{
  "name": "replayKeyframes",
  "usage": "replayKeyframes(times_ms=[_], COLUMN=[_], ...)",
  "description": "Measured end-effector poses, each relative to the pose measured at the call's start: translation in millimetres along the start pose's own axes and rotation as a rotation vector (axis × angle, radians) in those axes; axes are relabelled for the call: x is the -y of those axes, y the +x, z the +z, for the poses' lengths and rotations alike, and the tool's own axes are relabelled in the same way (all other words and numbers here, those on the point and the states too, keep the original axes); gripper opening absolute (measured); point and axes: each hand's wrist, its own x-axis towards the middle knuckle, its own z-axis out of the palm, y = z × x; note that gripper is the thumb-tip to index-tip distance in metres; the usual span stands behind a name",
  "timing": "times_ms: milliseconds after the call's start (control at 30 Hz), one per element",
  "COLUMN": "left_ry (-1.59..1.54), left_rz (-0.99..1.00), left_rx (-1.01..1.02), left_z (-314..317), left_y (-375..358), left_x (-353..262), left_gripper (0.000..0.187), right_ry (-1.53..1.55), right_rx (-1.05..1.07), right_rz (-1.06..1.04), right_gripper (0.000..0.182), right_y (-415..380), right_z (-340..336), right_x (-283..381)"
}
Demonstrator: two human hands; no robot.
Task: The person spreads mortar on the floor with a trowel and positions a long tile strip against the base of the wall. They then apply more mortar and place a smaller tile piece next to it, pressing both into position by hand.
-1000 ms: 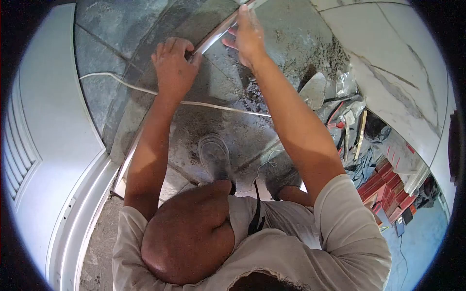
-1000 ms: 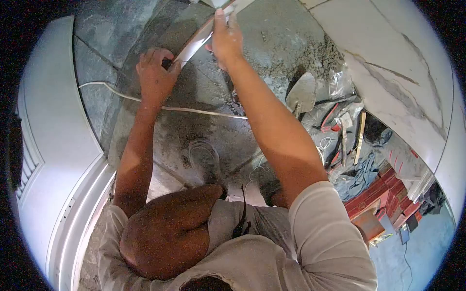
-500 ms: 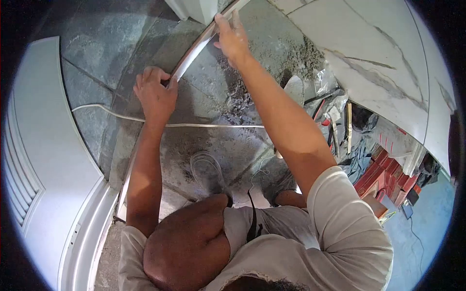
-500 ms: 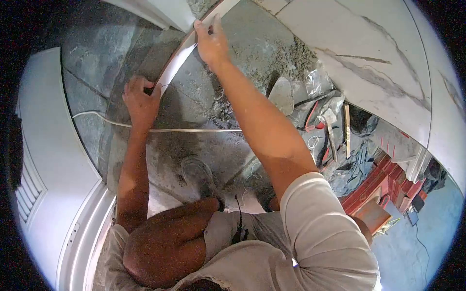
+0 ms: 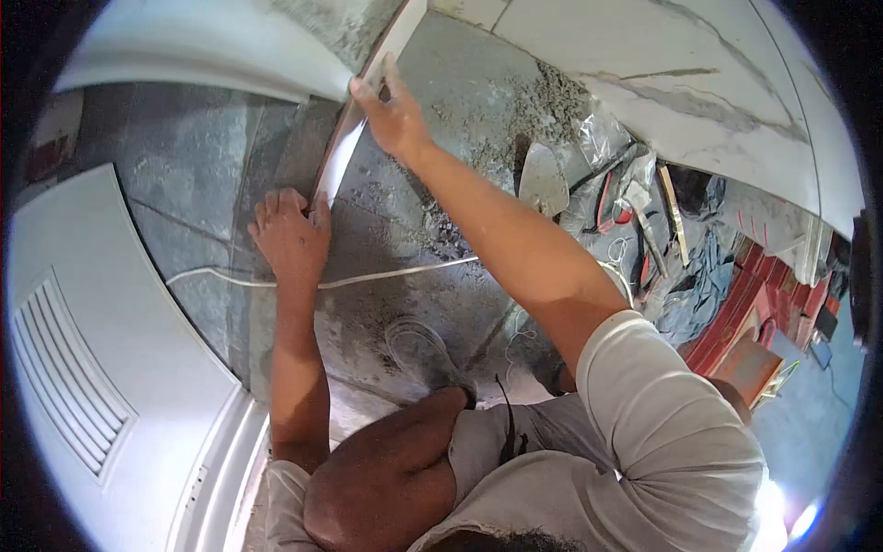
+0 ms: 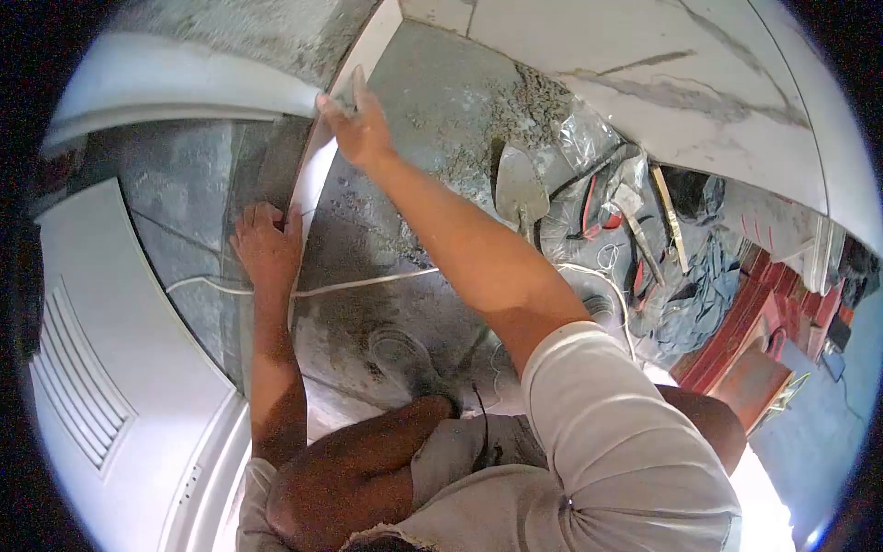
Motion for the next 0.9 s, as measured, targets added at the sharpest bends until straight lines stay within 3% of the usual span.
replayKeyframes(times_ms=[100,233,300,633,700,900], left_ry=[0.053,0.157,0.128,0.052,0.019,0.069], left_rz=[0.233,0.318,0.433,0.495,0.509,0.501], left_rx=[-0.174,-0.119,-0.187,-0.184,-0.235,-0.247], left_z=[-0.4,5.5,13.5,19.1,20.7,18.6], left_y=[13.9,30.7,36.0,39.8,39.2,38.1], left_x=[-7.2,-11.5,-3.3,4.5,5.6,3.0], left_gripper=[0.031,0.028,0.024,0.022,0.022,0.022], right_ry=[-0.05,0.011,-0.02,-0.035,-0.034,-0.169], right_rx=[-0.027,-0.005,-0.015,0.005,-0.041,-0.135], right_rz=[-0.035,0.012,-0.022,0.003,-0.082,-0.054], right_gripper=[0.094,0.093,0.093,0.092,0.091,0.091], right_y=[1.5,3.1,5.1,10.3,16.8,68.4], right_z=[0.3,-0.6,-1.1,-10.3,-15.5,-32.6], right_x=[-3.9,-6.5,-8.7,0.6,3.8,-3.7])
